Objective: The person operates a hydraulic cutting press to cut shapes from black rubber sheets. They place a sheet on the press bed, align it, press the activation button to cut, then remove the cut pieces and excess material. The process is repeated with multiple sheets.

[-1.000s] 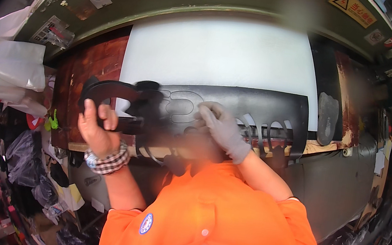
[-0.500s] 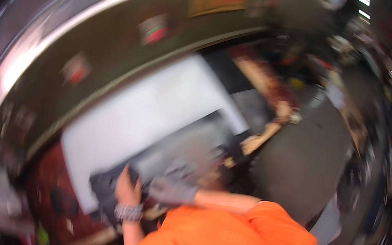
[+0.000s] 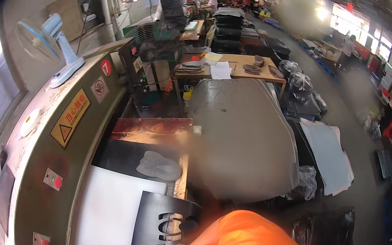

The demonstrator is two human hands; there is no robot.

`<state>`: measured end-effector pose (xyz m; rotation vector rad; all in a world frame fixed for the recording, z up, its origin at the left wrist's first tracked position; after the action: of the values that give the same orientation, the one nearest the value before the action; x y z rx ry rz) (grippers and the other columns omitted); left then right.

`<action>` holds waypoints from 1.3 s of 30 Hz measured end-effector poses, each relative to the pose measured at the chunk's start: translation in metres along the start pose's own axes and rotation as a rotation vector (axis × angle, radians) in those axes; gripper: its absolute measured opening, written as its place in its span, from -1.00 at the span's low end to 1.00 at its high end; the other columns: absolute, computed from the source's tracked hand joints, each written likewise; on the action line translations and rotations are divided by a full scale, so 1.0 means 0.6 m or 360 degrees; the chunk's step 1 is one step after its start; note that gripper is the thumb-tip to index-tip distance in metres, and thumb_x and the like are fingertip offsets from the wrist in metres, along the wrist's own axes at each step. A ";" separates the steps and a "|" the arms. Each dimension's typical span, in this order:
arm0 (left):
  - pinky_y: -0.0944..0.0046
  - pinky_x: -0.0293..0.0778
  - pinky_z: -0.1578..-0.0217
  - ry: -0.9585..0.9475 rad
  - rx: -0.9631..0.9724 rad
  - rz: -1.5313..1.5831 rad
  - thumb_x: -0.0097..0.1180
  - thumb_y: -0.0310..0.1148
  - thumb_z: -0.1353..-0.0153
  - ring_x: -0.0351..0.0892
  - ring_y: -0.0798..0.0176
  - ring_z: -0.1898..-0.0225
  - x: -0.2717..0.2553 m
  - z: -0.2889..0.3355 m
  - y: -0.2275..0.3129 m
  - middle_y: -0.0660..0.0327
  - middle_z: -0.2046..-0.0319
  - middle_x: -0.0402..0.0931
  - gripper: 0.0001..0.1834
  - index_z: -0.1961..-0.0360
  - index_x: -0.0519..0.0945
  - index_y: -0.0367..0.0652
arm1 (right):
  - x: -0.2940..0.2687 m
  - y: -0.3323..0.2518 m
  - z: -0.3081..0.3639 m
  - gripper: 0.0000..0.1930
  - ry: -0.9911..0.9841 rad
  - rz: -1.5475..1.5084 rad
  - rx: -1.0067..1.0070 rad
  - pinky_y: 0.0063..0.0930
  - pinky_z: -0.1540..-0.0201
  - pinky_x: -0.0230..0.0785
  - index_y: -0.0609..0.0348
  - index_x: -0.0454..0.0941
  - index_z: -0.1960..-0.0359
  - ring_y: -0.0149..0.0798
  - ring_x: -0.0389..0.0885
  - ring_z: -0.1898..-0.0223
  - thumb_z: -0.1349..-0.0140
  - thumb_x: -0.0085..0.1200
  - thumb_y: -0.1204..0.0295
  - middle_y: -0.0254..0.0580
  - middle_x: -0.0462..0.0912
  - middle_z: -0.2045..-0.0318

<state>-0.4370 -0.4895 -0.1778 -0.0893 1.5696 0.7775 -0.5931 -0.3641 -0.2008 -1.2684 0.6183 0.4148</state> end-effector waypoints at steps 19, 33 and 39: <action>-0.16 0.39 -0.05 -0.0070 0.0147 -0.0406 0.30 0.27 0.01 0.47 -0.32 0.00 0.022 -0.014 -0.022 -0.25 0.02 0.48 0.01 -0.40 0.29 0.01 | -0.030 -0.043 0.034 -0.68 0.0150 0.0020 -0.0078 -0.02 0.28 0.46 0.17 0.64 0.42 0.12 0.66 0.33 -0.04 0.11 0.14 0.11 0.65 0.44; -0.02 0.41 0.23 0.0567 0.0196 -0.0495 0.31 -0.25 0.10 0.44 -0.07 0.30 -0.012 -0.007 0.104 0.02 0.39 0.43 -0.26 -0.19 0.46 -0.21 | -0.076 -0.053 0.060 -0.61 0.0301 0.0079 -0.0121 -0.08 0.16 0.42 0.23 0.58 0.40 0.07 0.62 0.29 -0.20 0.08 0.09 0.03 0.61 0.42; 0.17 0.48 0.41 0.1072 -0.0305 0.0601 -0.01 -0.31 -0.35 0.49 0.12 0.47 -0.061 0.040 0.026 0.09 0.48 0.47 -0.61 -0.14 0.44 -0.25 | -0.112 -0.063 0.070 -0.80 0.0407 -0.0526 0.0122 -0.47 0.39 0.49 0.29 0.61 0.23 -0.36 0.67 0.44 -0.25 0.17 0.38 -0.09 0.65 0.47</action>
<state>-0.4180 -0.4791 -0.1369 -0.2154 2.1779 1.2837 -0.6135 -0.3303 -0.1222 -1.3319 0.6184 -0.0454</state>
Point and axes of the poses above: each hand's wrist, its own z-axis away from the middle knuckle, its own x-axis out of the palm, y = z × x, the point moved 8 cm from there along -z, towards the middle knuckle
